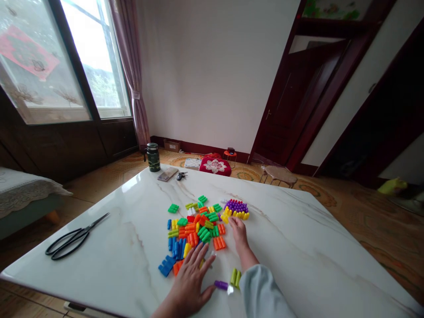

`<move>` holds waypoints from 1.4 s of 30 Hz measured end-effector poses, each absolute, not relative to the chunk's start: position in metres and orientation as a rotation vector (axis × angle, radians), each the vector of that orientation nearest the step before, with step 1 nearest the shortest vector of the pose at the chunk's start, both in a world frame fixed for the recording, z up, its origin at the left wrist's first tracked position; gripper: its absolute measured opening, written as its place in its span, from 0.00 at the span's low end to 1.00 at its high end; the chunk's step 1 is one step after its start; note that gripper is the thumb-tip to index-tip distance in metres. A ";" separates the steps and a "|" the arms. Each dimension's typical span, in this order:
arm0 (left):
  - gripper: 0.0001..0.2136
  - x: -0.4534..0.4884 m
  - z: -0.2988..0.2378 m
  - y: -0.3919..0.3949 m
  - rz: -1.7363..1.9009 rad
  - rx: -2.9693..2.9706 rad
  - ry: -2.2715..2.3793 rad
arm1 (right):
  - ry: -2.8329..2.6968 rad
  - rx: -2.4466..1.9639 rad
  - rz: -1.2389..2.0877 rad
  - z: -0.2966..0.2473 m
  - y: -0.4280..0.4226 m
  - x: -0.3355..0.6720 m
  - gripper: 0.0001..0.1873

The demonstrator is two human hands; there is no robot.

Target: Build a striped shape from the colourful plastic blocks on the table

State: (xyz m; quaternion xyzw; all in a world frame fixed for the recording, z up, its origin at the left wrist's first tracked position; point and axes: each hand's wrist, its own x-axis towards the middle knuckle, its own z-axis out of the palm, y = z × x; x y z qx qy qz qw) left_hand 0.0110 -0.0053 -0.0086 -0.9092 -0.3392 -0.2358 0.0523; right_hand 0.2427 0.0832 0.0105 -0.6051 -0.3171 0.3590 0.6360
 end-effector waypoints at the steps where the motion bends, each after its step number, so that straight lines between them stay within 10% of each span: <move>1: 0.34 0.011 -0.008 -0.006 -0.724 -2.771 -1.041 | -0.706 -1.413 0.815 0.011 0.076 0.247 0.20; 15: 0.33 0.011 -0.004 -0.005 -0.746 -2.798 -1.020 | -1.174 -2.158 0.529 0.038 0.030 0.314 0.10; 42: 0.34 0.011 -0.006 -0.005 -0.739 -2.749 -1.012 | -1.309 -1.730 0.117 -0.017 0.073 0.270 0.07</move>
